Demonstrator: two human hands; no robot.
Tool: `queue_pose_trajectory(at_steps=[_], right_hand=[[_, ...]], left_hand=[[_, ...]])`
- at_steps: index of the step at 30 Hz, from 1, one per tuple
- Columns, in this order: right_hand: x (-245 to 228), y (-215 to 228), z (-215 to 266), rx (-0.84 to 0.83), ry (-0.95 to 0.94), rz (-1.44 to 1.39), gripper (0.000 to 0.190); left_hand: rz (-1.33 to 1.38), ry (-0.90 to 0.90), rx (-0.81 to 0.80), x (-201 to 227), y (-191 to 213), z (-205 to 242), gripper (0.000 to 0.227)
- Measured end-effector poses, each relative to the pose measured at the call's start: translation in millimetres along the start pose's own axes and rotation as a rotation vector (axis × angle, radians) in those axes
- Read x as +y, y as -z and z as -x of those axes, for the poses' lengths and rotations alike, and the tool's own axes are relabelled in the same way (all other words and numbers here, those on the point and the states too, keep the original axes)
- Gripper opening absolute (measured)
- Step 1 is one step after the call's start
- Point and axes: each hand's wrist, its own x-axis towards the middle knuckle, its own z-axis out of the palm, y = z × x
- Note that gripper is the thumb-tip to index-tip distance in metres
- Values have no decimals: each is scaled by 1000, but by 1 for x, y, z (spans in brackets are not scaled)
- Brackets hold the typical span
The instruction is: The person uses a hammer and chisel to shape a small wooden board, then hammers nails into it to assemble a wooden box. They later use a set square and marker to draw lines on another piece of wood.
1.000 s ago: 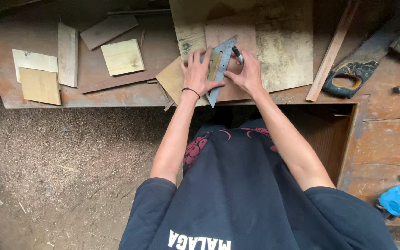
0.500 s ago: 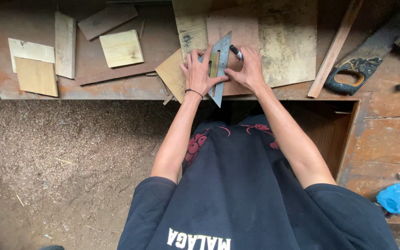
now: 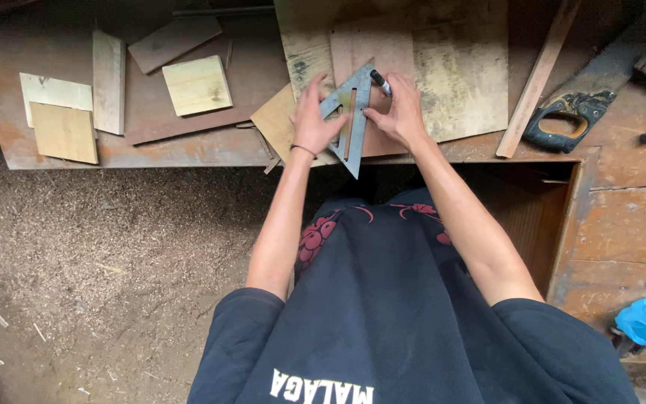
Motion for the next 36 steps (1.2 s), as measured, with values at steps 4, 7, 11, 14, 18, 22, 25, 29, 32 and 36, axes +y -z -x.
queue_pose_trajectory(at_steps=[4, 7, 11, 14, 18, 22, 25, 29, 32, 36], right_hand=[[-9, 4, -3, -33, -121, -15, 53], [-17, 9, -7, -36, -147, -124, 66], [-26, 17, -15, -70, -1, -44, 76], [-28, 22, -21, -48, 71, 51, 80], [-24, 19, -16, -31, -223, -110, 79], [-5, 25, -13, -95, -387, -293, 45], [9, 35, -8, -105, -459, -574, 40], [18, 56, -6, -115, -391, -386, 37], [17, 64, -3, -146, -313, -269, 33], [18, 66, -1, -156, -254, -273, 28]], left_hand=[[36, -241, 124, -27, 31, 15, 84], [-70, -19, 87, -31, 38, 27, 66], [241, 274, -221, -24, 28, 36, 45], [332, 180, -93, -21, 24, 36, 39], [539, 218, -88, -18, 23, 32, 62], [794, 320, -194, -10, 7, 28, 67], [903, 326, -187, -2, -23, 36, 60], [918, 322, -222, -1, -55, 55, 35], [732, 166, -210, -2, -68, 76, 27], [463, 86, -51, 10, -79, 93, 20]])
